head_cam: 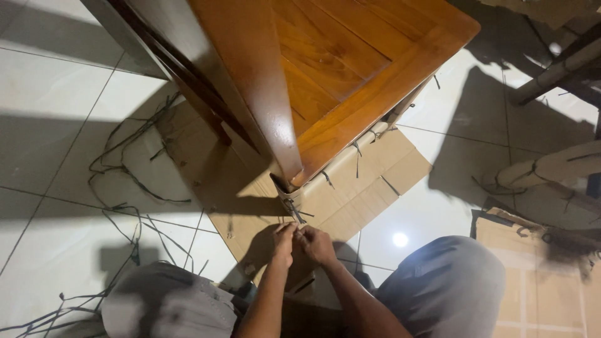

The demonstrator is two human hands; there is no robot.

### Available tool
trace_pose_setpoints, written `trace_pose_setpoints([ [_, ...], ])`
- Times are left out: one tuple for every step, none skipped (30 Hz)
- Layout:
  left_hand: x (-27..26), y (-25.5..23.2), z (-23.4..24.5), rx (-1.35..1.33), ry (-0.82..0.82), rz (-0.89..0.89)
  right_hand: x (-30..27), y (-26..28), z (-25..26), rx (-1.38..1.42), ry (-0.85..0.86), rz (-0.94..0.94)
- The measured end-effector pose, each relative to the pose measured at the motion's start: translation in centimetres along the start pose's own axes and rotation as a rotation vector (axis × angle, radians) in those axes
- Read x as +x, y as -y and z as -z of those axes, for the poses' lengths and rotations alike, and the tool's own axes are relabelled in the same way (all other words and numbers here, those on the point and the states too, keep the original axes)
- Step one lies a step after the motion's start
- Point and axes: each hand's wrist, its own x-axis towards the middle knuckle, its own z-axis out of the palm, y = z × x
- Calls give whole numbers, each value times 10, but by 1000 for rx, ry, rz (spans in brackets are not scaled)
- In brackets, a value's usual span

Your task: Wrapping a wooden chair leg with protective cardboard and securing it with string

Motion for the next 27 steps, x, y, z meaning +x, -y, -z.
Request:
trace_pose_setpoints([
  [-9, -7, -1, 52, 3, -57, -2, 4, 1, 5, 23, 15],
  [-19, -14, -2, 104, 6, -114, -4, 9, 2, 11, 46, 31],
  [-23, -17, -4, 103, 5, -115, -2, 7, 1, 10, 47, 32],
  [-28, -20, -5, 155, -16, -138, 0, 5, 0, 20, 50, 33],
  [-32, -23, -7, 208, -36, -161, 2, 3, -1, 29, 53, 34],
  [-29, -23, -5, 207, -36, -162, 2, 6, 1, 29, 53, 35],
  [-27, -22, -4, 262, -72, -146, 1, 8, 2, 58, 44, 36],
  [-24, -21, -2, 316, -108, -129, 1, 11, 3, 87, 35, 36],
  [-25, -21, -2, 316, -110, -128, -1, 15, 4, 87, 37, 36],
  [-25, -20, -2, 320, -99, -164, -2, 20, 5, 172, -24, -38],
  [-26, -19, -2, 325, -88, -200, -4, 25, 6, 258, -86, -113],
  [-34, -25, -1, 325, -89, -199, -6, 35, 11, 258, -85, -113],
  [-41, -30, -2, 346, -96, -196, -7, 45, 16, 287, -135, -119],
  [-49, -35, -2, 366, -103, -193, -9, 55, 21, 315, -185, -125],
  [-41, -29, 1, 367, -102, -193, -7, 57, 21, 316, -186, -126],
  [-33, -22, 3, 367, -111, -170, -5, 59, 21, 284, -183, -118],
  [-25, -17, 6, 368, -120, -149, -2, 61, 21, 253, -181, -110],
  [-23, -16, 5, 369, -120, -151, 1, 60, 20, 254, -182, -109],
  [-23, -15, 6, 359, -123, -154, 2, 58, 19, 216, -180, -91],
  [-23, -13, 6, 349, -127, -156, 3, 57, 17, 178, -177, -72],
  [-28, -16, 6, 351, -123, -156, 6, 52, 14, 179, -181, -75],
  [-33, -20, 6, 373, -134, -152, 9, 47, 11, 149, -185, -56],
  [-37, -24, 5, 393, -144, -149, 14, 42, 10, 118, -191, -36],
  [-32, -20, 5, 394, -138, -151, 15, 41, 10, 117, -197, -38],
  [-28, -16, 7, 400, -147, -143, 17, 41, 9, 64, -201, -4],
  [-23, -12, 9, 405, -156, -135, 18, 40, 8, 10, -205, 29],
  [-25, -13, 9, 404, -158, -135, 19, 39, 8, 10, -203, 29],
])
